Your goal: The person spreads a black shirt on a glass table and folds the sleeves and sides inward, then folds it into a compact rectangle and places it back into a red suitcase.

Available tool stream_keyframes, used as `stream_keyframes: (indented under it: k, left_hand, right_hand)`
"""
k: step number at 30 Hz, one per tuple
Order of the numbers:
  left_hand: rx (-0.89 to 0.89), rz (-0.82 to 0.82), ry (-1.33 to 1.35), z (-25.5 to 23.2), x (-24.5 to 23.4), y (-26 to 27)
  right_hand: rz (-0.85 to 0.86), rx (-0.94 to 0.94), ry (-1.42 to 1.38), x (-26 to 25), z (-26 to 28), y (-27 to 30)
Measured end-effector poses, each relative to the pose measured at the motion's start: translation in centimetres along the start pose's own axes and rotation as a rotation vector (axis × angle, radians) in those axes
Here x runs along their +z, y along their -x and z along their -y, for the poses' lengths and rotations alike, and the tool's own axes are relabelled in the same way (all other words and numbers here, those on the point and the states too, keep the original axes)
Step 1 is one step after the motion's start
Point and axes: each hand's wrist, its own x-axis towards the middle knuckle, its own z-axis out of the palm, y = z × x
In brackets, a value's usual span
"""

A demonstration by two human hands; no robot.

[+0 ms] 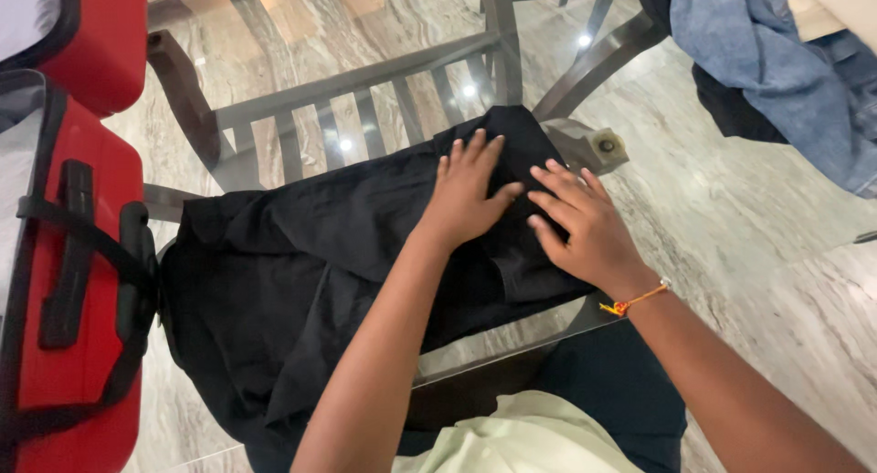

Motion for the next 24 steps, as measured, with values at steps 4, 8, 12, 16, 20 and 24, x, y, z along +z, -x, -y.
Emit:
stream_keyframes:
  k: [4, 8, 12, 16, 20, 24]
  left_hand:
    - [-0.018, -0.137, 0.032, -1.7, -2.6, 2.4]
    - [0.097, -0.179, 0.147, -3.3, -3.8, 4.0]
    - [0.133, -0.199, 0.133, -3.0, -3.7, 4.2]
    - [0.084, -0.188, 0.168, -2.7, -3.5, 4.6]
    - [0.031, -0.174, 0.102, -3.2, -4.1, 4.4]
    - [0.045, -0.23, 0.004, -5.0, -4.7, 4.3]
  right_hand:
    - [-0.091, -0.042, -0.048, -1.3, 1.7, 0.8]
    - [0.032, -0.114, -0.196, -3.2, 4.7, 1.3]
    - [0.127, -0.211, -0.194, -3.5, 6.7, 1.9]
    - [0.137, -0.25, -0.147, -3.1, 6.8, 3.4]
    - [0.116, -0.247, -0.131, -2.7, 6.9, 4.2]
    - [0.143, -0.216, -0.229, -2.8, 6.8, 3.9]
